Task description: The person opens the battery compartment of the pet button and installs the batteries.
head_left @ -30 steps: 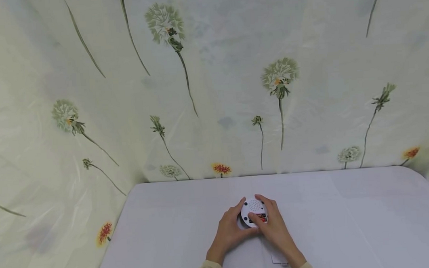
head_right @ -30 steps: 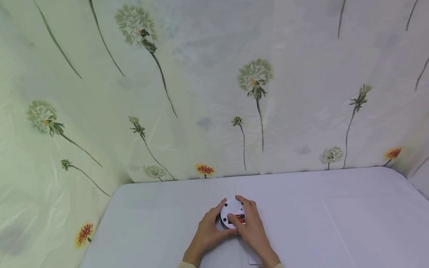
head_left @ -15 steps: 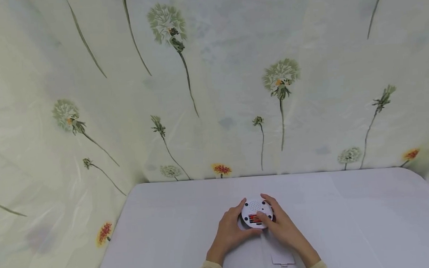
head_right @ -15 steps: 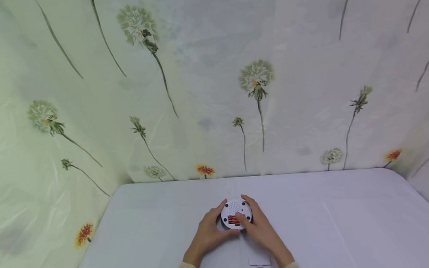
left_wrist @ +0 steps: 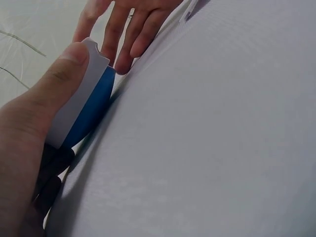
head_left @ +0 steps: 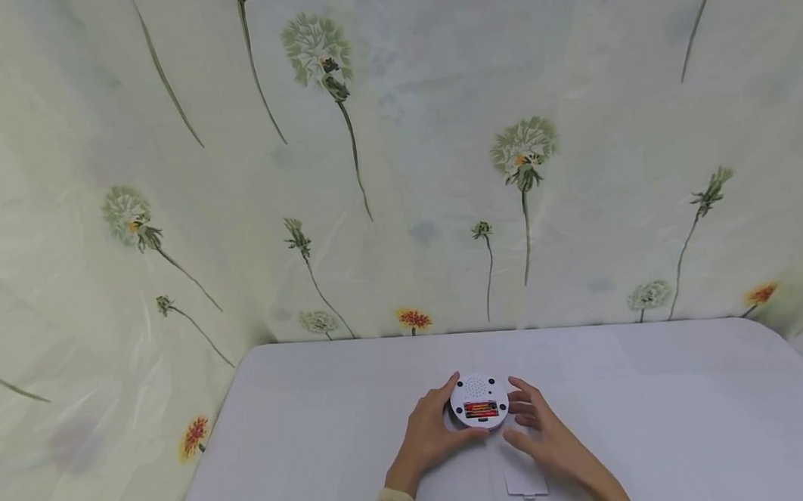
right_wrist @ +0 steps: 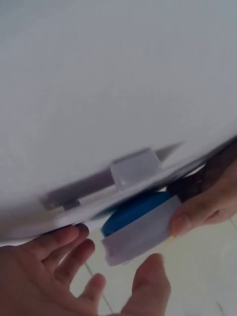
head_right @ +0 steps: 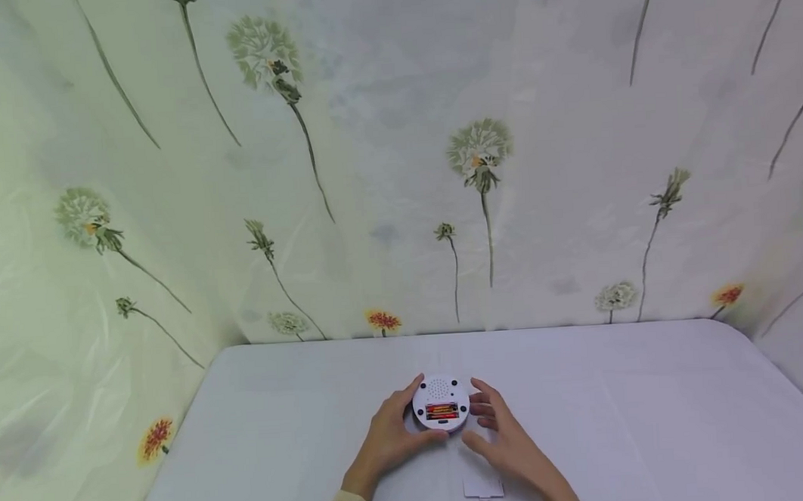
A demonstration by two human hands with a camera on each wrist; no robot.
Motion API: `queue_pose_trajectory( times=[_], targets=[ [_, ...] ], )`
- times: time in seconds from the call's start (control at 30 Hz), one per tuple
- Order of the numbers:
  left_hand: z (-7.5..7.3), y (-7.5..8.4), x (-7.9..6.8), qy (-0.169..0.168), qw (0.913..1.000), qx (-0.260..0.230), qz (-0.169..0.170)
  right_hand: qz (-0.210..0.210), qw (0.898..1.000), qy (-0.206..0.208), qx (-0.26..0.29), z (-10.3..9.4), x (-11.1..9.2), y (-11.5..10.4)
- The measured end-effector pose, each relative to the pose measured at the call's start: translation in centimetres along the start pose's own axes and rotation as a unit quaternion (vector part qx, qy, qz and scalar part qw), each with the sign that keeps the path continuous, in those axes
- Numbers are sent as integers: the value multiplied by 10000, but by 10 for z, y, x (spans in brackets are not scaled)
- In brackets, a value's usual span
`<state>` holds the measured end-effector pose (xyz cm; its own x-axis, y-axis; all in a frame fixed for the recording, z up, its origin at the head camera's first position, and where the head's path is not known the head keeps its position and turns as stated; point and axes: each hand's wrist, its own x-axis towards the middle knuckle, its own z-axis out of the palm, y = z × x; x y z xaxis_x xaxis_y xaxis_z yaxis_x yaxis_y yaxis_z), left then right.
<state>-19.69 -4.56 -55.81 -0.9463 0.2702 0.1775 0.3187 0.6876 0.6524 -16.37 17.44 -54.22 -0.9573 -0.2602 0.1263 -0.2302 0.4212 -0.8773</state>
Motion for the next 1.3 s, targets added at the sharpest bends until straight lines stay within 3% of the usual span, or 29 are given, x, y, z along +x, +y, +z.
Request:
queue_pose_trajectory(
  times=[0.17,0.37,0.47,0.6,0.8,0.9,1.1,1.3],
  targets=[
    [1,-1,1,52,10000,39,38,-259,9993,-262,-37,-2,-18,0],
    [0,0,0,34,10000,13,-13,688,9954,-409,-532,-2,-41,-5],
    [-1,1,0,61,10000,-12,-25,364,9912,-448,-1192,-1,-51,-3],
    [-1,1,1,123,9999,52,20,-485,9782,-405,-1977,1,-60,3],
    [3,0,0,77,10000,0,22,-1077,9656,-99,-2364,5,-67,6],
    [4,0,0,-9,10000,6,-55,-1078,9638,-58,-2436,6,-67,3],
    [3,1,-1,-47,9999,21,-99,-475,9698,-360,-2366,6,-67,-3],
    [0,3,-1,8,10000,-25,-16,-676,9702,-247,-2316,6,-67,-3]
  ],
)
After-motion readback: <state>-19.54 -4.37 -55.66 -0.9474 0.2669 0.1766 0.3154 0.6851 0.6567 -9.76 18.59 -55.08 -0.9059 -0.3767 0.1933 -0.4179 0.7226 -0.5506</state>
